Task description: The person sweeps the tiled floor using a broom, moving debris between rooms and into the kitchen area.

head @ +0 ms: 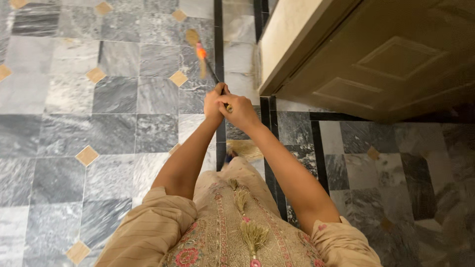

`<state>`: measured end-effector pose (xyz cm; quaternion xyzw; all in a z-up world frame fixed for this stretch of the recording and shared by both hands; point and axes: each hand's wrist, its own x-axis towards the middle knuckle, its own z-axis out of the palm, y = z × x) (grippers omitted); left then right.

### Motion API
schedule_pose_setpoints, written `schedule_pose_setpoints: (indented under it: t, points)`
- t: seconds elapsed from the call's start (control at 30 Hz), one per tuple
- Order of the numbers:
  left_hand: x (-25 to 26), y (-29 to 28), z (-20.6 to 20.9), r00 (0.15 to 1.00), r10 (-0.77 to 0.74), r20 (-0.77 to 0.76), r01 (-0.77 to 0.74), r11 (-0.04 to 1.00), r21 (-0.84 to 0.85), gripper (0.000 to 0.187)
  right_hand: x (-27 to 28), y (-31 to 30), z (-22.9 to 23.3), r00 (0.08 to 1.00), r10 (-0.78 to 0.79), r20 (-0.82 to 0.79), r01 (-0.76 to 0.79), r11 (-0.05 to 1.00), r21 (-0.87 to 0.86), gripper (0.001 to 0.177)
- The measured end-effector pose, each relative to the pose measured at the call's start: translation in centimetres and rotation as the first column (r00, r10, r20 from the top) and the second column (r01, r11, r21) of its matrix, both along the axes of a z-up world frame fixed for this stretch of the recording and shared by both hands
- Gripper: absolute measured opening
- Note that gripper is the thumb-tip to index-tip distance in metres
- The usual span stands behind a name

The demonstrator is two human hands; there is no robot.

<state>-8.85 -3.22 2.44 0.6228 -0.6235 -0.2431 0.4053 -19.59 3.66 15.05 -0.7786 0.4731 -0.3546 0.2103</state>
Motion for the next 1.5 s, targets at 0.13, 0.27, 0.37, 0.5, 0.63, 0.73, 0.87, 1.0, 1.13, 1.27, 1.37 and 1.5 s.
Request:
schedule_pose_setpoints:
  t: [0.13,0.27,0.37,0.5,0.63,0.73,0.87,1.0,1.13,1.27,1.37,1.5]
  points:
    - [-3.0,-1.1,-1.4,0.976,-0.127,-0.177,0.125,0.992,-0.023,0.019,-2.0,-1.4,-1.4,0.992,-0.051,-0.119,0.055,0.998,0.032,0.017]
    - [-5.6,-2.8,-2.8,0.968,-0.144,-0.207,0.172,0.977,0.124,0.020,-3.8,-4.1,-3.9,0.955,-0.106,-0.278,0.157,0.973,0.167,0.019]
    - [-6.2,-5.2,-5.0,0.939,-0.258,-0.228,0.285,0.954,0.092,0.026,-4.8,-6.8,-6.2,0.960,-0.117,-0.254,0.162,0.973,0.167,0.020]
    - [-5.5,-7.4,-8.9,0.959,-0.154,-0.240,0.180,0.980,0.088,0.020,-5.0,-10.7,-8.5,0.972,-0.067,-0.226,0.107,0.980,0.168,0.023]
    - [-3.8,-9.7,-10.5,0.999,0.009,-0.037,-0.005,0.995,0.097,0.022,-4.0,-13.7,-8.5,0.992,0.015,-0.127,0.015,0.973,0.230,0.023]
    - [-3.4,-11.0,-9.4,0.990,0.115,-0.083,-0.105,0.987,0.119,0.019,-3.6,-15.0,-7.3,0.999,0.042,-0.032,-0.031,0.957,0.289,0.022]
    - [-4.1,-13.4,-6.4,0.968,0.233,-0.093,-0.227,0.971,0.067,0.012,-4.2,-16.2,-5.2,0.997,0.068,0.034,-0.073,0.977,0.199,0.020]
    - [-5.0,-15.6,-4.4,0.987,0.108,-0.121,-0.113,0.993,-0.035,0.016,-5.0,-16.2,-3.5,0.999,0.029,-0.036,-0.025,0.993,0.117,0.015]
    - [-7.8,-16.4,-4.1,0.954,-0.005,-0.301,-0.011,0.999,-0.051,0.016,-6.4,-16.3,-3.2,0.993,0.004,-0.119,0.004,0.998,0.065,0.014]
    - [-12.1,-16.0,-5.0,0.937,-0.039,-0.348,0.076,0.993,0.092,0.016,-9.0,-16.1,-4.0,0.965,-0.067,-0.254,0.099,0.989,0.113,0.016]
    - [-14.1,-14.8,-6.2,0.777,-0.130,-0.616,0.220,0.973,0.072,0.015,-10.5,-16.1,-5.2,0.933,-0.112,-0.341,0.179,0.969,0.171,0.016]
    - [-15.1,-14.3,-7.5,0.878,-0.209,-0.430,0.304,0.939,0.164,0.014,-12.3,-15.9,-6.1,0.941,-0.180,-0.287,0.257,0.931,0.258,0.021]
